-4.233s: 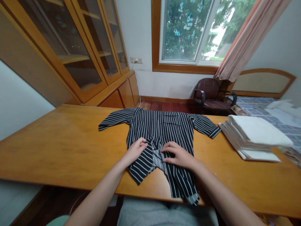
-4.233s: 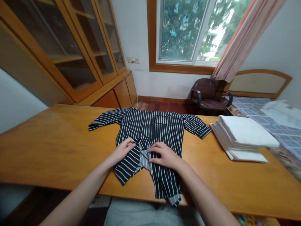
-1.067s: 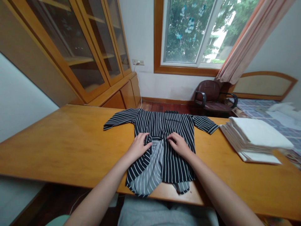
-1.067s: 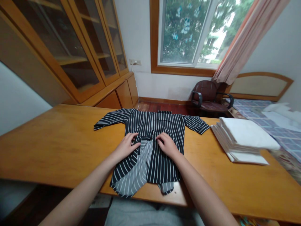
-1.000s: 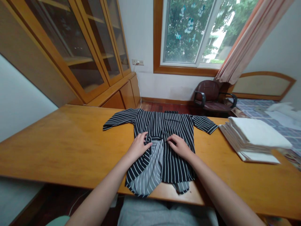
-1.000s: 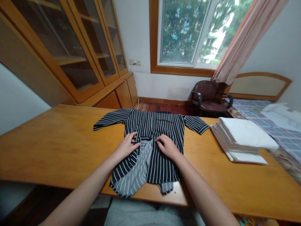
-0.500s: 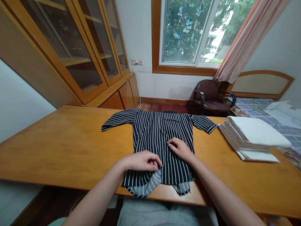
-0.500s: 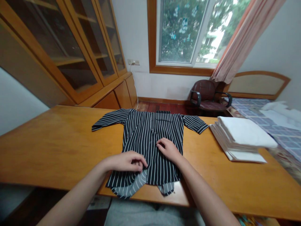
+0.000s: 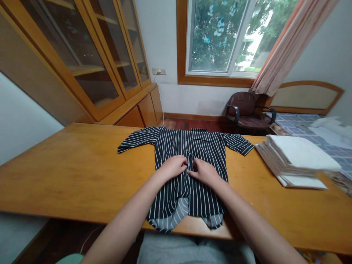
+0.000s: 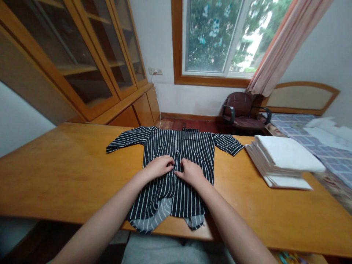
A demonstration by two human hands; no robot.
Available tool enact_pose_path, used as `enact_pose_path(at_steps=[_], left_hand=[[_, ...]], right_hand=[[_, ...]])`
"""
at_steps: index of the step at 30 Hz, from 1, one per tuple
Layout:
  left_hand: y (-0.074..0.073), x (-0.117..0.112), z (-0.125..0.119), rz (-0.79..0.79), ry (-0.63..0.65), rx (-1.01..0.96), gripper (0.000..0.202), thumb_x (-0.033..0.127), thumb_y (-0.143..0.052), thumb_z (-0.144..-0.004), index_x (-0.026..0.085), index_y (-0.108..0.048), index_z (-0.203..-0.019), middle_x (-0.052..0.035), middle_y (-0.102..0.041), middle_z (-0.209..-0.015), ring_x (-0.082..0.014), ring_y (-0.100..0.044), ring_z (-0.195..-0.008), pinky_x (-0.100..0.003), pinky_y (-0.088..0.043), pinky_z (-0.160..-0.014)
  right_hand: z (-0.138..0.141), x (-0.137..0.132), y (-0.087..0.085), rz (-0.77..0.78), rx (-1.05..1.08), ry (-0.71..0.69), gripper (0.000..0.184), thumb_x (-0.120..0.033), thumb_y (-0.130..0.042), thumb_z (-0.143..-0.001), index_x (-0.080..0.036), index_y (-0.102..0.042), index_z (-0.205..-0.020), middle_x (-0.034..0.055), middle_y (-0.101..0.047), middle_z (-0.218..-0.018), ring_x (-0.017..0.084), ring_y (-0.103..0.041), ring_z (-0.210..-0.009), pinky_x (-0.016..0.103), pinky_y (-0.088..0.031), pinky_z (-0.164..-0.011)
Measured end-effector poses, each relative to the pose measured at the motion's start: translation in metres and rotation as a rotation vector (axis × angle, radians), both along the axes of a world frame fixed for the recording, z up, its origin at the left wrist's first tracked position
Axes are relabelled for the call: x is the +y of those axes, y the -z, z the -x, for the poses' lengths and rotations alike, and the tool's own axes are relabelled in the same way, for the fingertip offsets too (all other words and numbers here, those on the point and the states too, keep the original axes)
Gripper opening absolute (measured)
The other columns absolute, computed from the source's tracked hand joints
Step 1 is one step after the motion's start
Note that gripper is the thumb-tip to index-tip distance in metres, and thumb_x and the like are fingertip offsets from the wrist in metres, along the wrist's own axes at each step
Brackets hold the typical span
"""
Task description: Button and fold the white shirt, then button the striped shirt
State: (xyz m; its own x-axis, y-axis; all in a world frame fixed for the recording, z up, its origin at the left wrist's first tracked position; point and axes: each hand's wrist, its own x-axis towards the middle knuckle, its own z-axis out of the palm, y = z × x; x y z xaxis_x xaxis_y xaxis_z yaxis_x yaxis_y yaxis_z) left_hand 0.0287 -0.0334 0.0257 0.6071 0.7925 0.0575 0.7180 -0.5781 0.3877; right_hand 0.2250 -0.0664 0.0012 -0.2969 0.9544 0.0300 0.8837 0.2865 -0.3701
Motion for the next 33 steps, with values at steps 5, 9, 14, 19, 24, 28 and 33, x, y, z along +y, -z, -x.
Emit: enact_pose_path(at_steps=[5,9,14,19,24,28,33], left_hand=[[0.01,0.028,-0.011,-0.05,-0.033,-0.083,0.018,0.015,-0.052,-0.087,0.019,-0.07,-0.087,-0.0059,-0.069,-0.092,-0.0221,-0.063,-0.092,-0.033,-0.049,-0.085],[0.025,0.039,-0.011,-0.02,-0.114,-0.174,0.019,0.02,-0.051,-0.09,0.018,-0.069,-0.087,-0.0053,-0.068,-0.092,-0.0201,-0.063,-0.087,-0.031,-0.049,-0.082],[0.039,0.031,-0.001,-0.034,-0.078,-0.28,0.02,0.024,-0.049,-0.092,0.019,-0.068,-0.09,-0.003,-0.065,-0.09,-0.0162,-0.061,-0.079,-0.028,-0.049,-0.075],[0.041,0.028,0.009,-0.018,0.025,-0.319,0.017,0.023,-0.052,-0.09,0.02,-0.068,-0.094,-0.0026,-0.065,-0.09,-0.017,-0.061,-0.084,-0.03,-0.05,-0.08],[0.04,0.031,0.011,-0.03,0.038,-0.302,0.017,0.017,-0.05,-0.088,0.019,-0.067,-0.091,-0.0026,-0.064,-0.088,-0.0179,-0.061,-0.086,-0.031,-0.049,-0.08],[0.043,0.034,0.014,-0.037,0.061,-0.308,0.016,0.016,-0.051,-0.089,0.019,-0.066,-0.092,-0.0022,-0.064,-0.089,-0.0176,-0.061,-0.087,-0.03,-0.048,-0.081],[0.045,0.035,0.016,-0.06,0.096,-0.308,0.01,0.019,-0.056,-0.089,0.02,-0.066,-0.091,-0.0011,-0.063,-0.088,-0.0171,-0.059,-0.085,-0.031,-0.048,-0.08]], right_hand=[[0.003,-0.001,-0.005,-0.013,-0.081,0.008,0.023,-0.043,-0.064,-0.086,-0.021,-0.055,-0.09,0.0058,-0.067,-0.093,0.021,-0.064,-0.078,0.028,-0.039,-0.06],[0.0,-0.003,-0.007,-0.011,-0.102,-0.002,0.011,-0.032,-0.059,-0.087,-0.021,-0.056,-0.087,0.0052,-0.067,-0.09,0.02,-0.063,-0.076,0.027,-0.037,-0.06],[-0.007,0.0,-0.008,0.009,-0.043,0.003,0.006,-0.026,-0.056,-0.088,-0.021,-0.059,-0.089,0.005,-0.068,-0.089,0.019,-0.061,-0.075,0.027,-0.036,-0.062],[-0.008,0.006,-0.006,0.026,0.003,0.022,0.015,-0.036,-0.056,-0.093,-0.022,-0.061,-0.089,0.0036,-0.07,-0.086,0.018,-0.062,-0.071,0.027,-0.035,-0.06],[0.002,0.014,-0.006,-0.002,-0.001,0.026,0.018,-0.039,-0.059,-0.091,-0.022,-0.063,-0.088,0.0041,-0.07,-0.087,0.018,-0.062,-0.073,0.027,-0.037,-0.06],[0.001,0.022,-0.009,0.042,0.081,-0.012,0.008,-0.025,-0.059,-0.086,-0.021,-0.065,-0.085,0.0033,-0.069,-0.084,0.017,-0.061,-0.073,0.025,-0.037,-0.063],[-0.013,0.024,-0.01,0.129,0.219,0.001,0.012,-0.018,-0.054,-0.084,-0.018,-0.064,-0.079,0.0023,-0.067,-0.077,0.016,-0.059,-0.071,0.024,-0.038,-0.065]])
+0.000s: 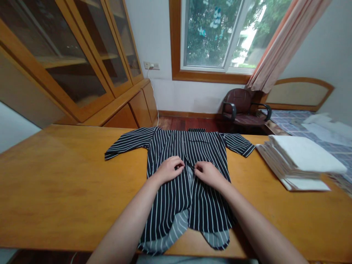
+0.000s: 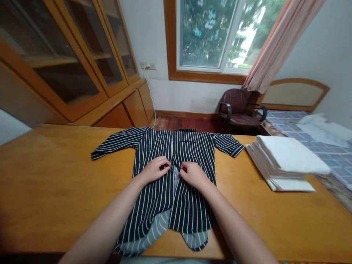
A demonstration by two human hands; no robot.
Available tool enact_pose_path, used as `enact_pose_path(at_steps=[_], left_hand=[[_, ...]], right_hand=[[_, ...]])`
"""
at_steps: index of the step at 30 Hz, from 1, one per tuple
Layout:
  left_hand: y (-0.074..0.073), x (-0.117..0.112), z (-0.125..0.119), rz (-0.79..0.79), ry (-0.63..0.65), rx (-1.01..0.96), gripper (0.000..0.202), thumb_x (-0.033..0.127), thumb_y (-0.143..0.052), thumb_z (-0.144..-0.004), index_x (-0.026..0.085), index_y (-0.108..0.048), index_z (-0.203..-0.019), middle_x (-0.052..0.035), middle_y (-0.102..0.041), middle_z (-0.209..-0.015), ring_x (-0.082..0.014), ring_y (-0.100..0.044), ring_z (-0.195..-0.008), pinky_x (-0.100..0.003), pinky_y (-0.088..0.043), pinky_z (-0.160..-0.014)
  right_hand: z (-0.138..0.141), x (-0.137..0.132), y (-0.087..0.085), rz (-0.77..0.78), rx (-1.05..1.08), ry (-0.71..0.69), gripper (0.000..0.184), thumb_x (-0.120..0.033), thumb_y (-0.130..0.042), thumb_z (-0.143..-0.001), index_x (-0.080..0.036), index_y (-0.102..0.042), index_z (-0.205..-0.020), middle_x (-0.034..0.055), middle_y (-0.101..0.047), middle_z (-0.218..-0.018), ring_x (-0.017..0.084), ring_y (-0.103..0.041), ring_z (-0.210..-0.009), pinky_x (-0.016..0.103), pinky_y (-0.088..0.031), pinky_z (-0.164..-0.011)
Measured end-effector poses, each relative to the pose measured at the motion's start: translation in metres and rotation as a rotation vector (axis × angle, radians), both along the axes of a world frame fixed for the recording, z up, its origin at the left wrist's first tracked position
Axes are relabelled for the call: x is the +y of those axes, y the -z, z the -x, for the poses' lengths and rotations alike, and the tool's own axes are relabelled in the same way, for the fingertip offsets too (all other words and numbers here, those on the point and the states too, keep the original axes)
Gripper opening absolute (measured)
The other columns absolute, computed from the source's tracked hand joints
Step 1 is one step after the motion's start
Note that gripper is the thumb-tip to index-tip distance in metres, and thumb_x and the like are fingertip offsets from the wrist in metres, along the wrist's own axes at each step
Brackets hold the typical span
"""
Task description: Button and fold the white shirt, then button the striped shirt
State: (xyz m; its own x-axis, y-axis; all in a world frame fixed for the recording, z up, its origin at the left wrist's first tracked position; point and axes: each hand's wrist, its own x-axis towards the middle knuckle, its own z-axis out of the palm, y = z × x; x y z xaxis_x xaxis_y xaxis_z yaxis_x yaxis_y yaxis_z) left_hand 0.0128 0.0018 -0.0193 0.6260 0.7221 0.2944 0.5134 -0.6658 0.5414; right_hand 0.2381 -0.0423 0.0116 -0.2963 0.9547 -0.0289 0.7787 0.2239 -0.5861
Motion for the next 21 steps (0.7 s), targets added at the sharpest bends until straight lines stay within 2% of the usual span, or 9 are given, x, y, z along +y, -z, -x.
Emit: enact_pose_path(at_steps=[7,12,21], left_hand=[[-0.009,-0.006,0.002,0.02,0.099,0.044,0.01,0.025,-0.067,-0.087,0.023,-0.067,-0.097,-0.0013,-0.064,-0.098,-0.0199,-0.057,-0.097,-0.036,-0.049,-0.088],[-0.011,-0.009,0.002,-0.006,0.133,0.114,0.017,0.027,-0.073,-0.083,0.023,-0.068,-0.099,-0.0019,-0.062,-0.103,-0.0205,-0.055,-0.098,-0.036,-0.05,-0.086],[-0.009,-0.011,-0.004,-0.108,0.152,0.152,0.009,0.02,-0.061,-0.092,0.02,-0.067,-0.099,-0.0033,-0.062,-0.098,-0.0187,-0.058,-0.094,-0.032,-0.051,-0.08]], right_hand=[[-0.005,-0.001,0.001,0.076,0.167,0.097,0.01,-0.018,-0.053,-0.079,-0.019,-0.062,-0.074,-0.0008,-0.063,-0.07,0.015,-0.057,-0.067,0.024,-0.037,-0.064],[0.003,0.01,0.002,0.148,0.294,0.122,0.01,-0.019,-0.052,-0.078,-0.019,-0.062,-0.075,-0.0023,-0.061,-0.069,0.014,-0.053,-0.065,0.024,-0.036,-0.064],[-0.005,0.01,0.021,0.344,0.528,0.112,0.014,-0.025,-0.057,-0.076,-0.019,-0.065,-0.084,-0.001,-0.061,-0.075,0.013,-0.053,-0.061,0.024,-0.042,-0.058]])
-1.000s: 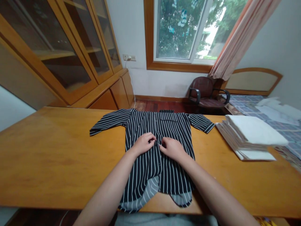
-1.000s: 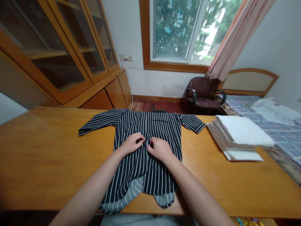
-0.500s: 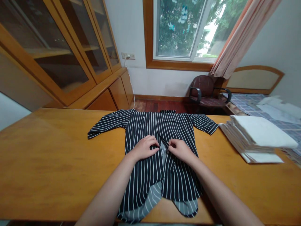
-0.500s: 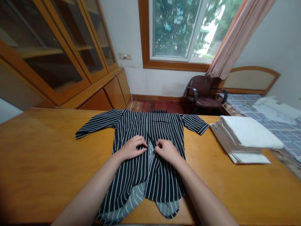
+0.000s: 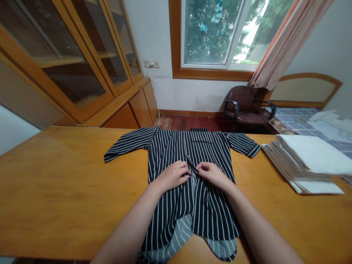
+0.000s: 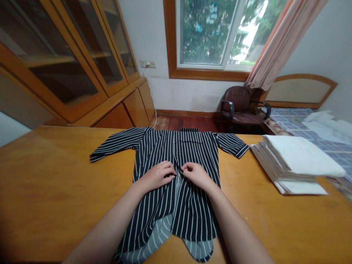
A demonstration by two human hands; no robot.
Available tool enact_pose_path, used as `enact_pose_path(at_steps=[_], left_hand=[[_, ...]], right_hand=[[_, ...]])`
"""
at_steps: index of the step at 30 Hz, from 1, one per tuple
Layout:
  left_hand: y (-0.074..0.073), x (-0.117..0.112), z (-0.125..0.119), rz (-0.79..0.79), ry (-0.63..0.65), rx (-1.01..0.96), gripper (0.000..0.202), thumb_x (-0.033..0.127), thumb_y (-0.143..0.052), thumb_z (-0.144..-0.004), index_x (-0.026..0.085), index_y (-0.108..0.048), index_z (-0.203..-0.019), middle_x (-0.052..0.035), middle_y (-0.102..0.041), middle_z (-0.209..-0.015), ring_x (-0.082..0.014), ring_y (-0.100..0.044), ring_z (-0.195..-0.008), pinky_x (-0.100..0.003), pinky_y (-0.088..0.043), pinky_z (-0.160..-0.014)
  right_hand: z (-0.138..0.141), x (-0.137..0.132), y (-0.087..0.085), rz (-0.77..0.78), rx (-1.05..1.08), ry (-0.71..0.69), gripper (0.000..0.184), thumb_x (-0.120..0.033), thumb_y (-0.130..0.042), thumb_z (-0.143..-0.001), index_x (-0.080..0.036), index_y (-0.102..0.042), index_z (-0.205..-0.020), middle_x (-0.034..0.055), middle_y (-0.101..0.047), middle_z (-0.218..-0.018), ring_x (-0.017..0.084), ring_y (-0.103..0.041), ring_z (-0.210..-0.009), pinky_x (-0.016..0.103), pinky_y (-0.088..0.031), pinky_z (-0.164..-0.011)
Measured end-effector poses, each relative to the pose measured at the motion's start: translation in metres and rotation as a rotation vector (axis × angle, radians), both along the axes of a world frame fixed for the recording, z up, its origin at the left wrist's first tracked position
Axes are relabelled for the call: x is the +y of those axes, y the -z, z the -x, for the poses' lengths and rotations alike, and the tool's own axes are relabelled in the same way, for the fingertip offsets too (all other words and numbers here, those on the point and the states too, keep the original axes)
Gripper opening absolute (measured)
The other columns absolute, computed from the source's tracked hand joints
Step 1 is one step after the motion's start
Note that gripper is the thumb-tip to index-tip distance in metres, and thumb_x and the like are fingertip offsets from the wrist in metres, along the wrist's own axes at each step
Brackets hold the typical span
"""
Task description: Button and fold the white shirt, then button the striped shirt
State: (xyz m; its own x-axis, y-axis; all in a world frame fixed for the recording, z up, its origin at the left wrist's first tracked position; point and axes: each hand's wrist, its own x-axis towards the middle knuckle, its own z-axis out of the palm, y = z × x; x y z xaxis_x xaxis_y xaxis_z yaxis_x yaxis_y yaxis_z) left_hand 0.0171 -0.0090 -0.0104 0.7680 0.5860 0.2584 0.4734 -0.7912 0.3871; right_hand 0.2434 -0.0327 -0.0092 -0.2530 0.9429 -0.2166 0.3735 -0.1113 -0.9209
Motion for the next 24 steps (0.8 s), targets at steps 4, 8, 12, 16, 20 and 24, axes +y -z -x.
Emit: enact_pose_path(at_steps=[4,8,12,16,20,24], left_hand=[[0.0,-0.001,-0.003,0.0,-0.013,0.017,0.01,0.015,-0.058,-0.092,0.018,-0.066,-0.098,-0.0033,-0.062,-0.098,-0.0181,-0.058,-0.093,-0.032,-0.051,-0.082],[0.003,-0.003,-0.005,-0.035,-0.027,0.023,0.009,0.015,-0.057,-0.092,0.018,-0.065,-0.095,-0.0032,-0.062,-0.095,-0.0184,-0.059,-0.092,-0.033,-0.052,-0.082],[0.001,-0.005,-0.006,-0.09,-0.01,-0.012,0.011,0.018,-0.055,-0.095,0.018,-0.066,-0.098,-0.0037,-0.063,-0.095,-0.0179,-0.059,-0.09,-0.032,-0.052,-0.079],[-0.006,-0.007,-0.005,-0.172,0.023,-0.057,0.017,0.02,-0.05,-0.099,0.017,-0.066,-0.102,-0.0051,-0.064,-0.095,-0.0177,-0.06,-0.089,-0.033,-0.052,-0.078],[-0.01,-0.009,-0.006,-0.224,0.025,-0.08,0.018,0.02,-0.049,-0.099,0.016,-0.066,-0.102,-0.0052,-0.065,-0.094,-0.0178,-0.06,-0.087,-0.033,-0.053,-0.077],[-0.011,-0.009,-0.005,-0.247,0.017,-0.082,0.018,0.02,-0.049,-0.099,0.017,-0.067,-0.103,-0.0056,-0.066,-0.094,-0.0177,-0.061,-0.087,-0.033,-0.052,-0.077]], right_hand=[[-0.003,-0.002,-0.002,0.03,0.026,-0.037,0.016,-0.025,-0.058,-0.076,-0.018,-0.068,-0.086,-0.0003,-0.062,-0.075,0.013,-0.054,-0.062,0.025,-0.044,-0.061],[-0.003,-0.001,-0.002,0.052,0.047,-0.052,0.014,-0.028,-0.06,-0.078,-0.018,-0.069,-0.084,-0.0005,-0.062,-0.071,0.013,-0.052,-0.06,0.026,-0.042,-0.06],[-0.005,-0.002,-0.001,0.041,0.126,-0.034,0.017,-0.035,-0.063,-0.081,-0.019,-0.067,-0.083,-0.0019,-0.058,-0.07,0.012,-0.05,-0.06,0.025,-0.04,-0.06],[-0.004,-0.003,-0.004,0.039,0.213,-0.01,0.021,-0.041,-0.065,-0.081,-0.02,-0.067,-0.084,-0.0014,-0.057,-0.077,0.012,-0.049,-0.065,0.025,-0.041,-0.063],[-0.001,-0.005,-0.009,0.007,0.275,0.041,0.021,-0.04,-0.069,-0.078,-0.019,-0.067,-0.079,0.0004,-0.059,-0.086,0.013,-0.05,-0.07,0.026,-0.041,-0.068],[0.001,-0.007,-0.012,0.072,0.35,0.072,0.019,-0.037,-0.071,-0.076,-0.019,-0.069,-0.078,-0.0013,-0.06,-0.076,0.012,-0.048,-0.067,0.027,-0.04,-0.069]])
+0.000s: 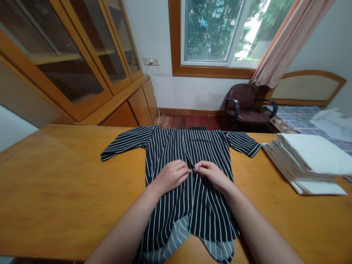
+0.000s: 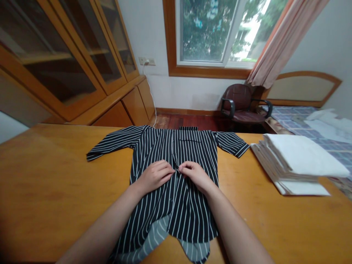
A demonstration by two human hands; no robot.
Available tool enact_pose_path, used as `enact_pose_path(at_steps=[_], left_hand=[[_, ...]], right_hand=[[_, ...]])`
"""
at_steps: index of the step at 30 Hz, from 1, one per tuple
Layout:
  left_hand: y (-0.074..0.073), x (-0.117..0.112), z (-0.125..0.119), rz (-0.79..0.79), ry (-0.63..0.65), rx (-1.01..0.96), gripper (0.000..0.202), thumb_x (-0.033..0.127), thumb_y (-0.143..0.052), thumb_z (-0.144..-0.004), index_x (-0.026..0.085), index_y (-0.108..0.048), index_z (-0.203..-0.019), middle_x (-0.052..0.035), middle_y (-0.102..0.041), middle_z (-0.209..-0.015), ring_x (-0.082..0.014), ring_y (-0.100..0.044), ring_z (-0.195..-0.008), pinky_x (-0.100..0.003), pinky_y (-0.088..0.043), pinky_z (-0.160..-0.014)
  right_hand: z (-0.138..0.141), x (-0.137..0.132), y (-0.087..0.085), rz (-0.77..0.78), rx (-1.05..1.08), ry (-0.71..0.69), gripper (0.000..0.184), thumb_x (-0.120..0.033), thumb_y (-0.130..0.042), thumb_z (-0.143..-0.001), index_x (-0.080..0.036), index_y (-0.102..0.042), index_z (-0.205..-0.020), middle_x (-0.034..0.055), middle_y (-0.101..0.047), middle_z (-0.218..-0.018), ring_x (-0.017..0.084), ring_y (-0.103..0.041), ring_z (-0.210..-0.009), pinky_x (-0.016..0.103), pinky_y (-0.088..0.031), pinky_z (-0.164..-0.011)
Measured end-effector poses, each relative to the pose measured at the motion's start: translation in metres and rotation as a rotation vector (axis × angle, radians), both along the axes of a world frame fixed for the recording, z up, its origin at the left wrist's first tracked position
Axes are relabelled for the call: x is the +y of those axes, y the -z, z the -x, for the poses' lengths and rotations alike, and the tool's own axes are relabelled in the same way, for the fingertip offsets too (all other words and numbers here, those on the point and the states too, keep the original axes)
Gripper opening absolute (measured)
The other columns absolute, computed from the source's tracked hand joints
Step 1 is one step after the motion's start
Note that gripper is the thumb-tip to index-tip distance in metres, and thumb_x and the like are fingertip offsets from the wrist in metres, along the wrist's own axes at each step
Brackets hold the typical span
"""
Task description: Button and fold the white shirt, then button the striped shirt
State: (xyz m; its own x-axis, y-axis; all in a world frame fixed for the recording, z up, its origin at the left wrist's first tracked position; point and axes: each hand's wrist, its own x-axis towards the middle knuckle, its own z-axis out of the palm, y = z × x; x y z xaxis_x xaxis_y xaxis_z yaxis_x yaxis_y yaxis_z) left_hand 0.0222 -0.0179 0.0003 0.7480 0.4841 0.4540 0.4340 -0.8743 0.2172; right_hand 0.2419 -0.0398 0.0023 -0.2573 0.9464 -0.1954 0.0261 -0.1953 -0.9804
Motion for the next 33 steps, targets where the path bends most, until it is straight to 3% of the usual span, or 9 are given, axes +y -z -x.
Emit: enact_pose_path(at_steps=[6,13,25,33], left_hand=[[-0.0023,-0.0008,-0.0001,-0.042,0.001,-0.052,0.016,0.019,-0.051,-0.098,0.017,-0.066,-0.102,-0.0049,-0.068,-0.093,-0.0172,-0.061,-0.086,-0.033,-0.052,-0.077],[-0.0032,-0.0017,-0.0008,-0.06,0.0,-0.065,0.016,0.019,-0.051,-0.098,0.017,-0.066,-0.101,-0.0051,-0.068,-0.092,-0.0169,-0.062,-0.084,-0.033,-0.053,-0.076],[-0.002,-0.0013,-0.0014,-0.088,-0.003,-0.078,0.016,0.018,-0.051,-0.097,0.017,-0.067,-0.101,-0.0052,-0.068,-0.092,-0.0166,-0.063,-0.085,-0.032,-0.053,-0.076],[0.0015,-0.0014,-0.0023,-0.074,-0.015,-0.046,0.016,0.02,-0.051,-0.098,0.018,-0.067,-0.101,-0.0047,-0.067,-0.092,-0.017,-0.061,-0.085,-0.032,-0.052,-0.077]], right_hand=[[0.0018,-0.0007,0.0009,0.095,0.086,0.056,0.023,-0.039,-0.077,-0.07,-0.018,-0.072,-0.079,0.001,-0.064,-0.08,0.013,-0.05,-0.068,0.027,-0.042,-0.066],[0.0016,-0.0001,0.0017,0.04,0.123,0.049,0.018,-0.034,-0.076,-0.072,-0.017,-0.073,-0.074,0.0034,-0.067,-0.093,0.011,-0.052,-0.071,0.025,-0.042,-0.064],[0.0013,-0.0006,0.0013,0.057,0.068,0.048,0.02,-0.036,-0.075,-0.072,-0.017,-0.074,-0.076,0.003,-0.068,-0.084,0.012,-0.053,-0.067,0.027,-0.044,-0.067],[0.001,-0.0007,0.0046,0.06,0.087,0.056,0.021,-0.038,-0.078,-0.071,-0.018,-0.074,-0.076,0.0041,-0.071,-0.093,0.012,-0.057,-0.071,0.028,-0.047,-0.071]])
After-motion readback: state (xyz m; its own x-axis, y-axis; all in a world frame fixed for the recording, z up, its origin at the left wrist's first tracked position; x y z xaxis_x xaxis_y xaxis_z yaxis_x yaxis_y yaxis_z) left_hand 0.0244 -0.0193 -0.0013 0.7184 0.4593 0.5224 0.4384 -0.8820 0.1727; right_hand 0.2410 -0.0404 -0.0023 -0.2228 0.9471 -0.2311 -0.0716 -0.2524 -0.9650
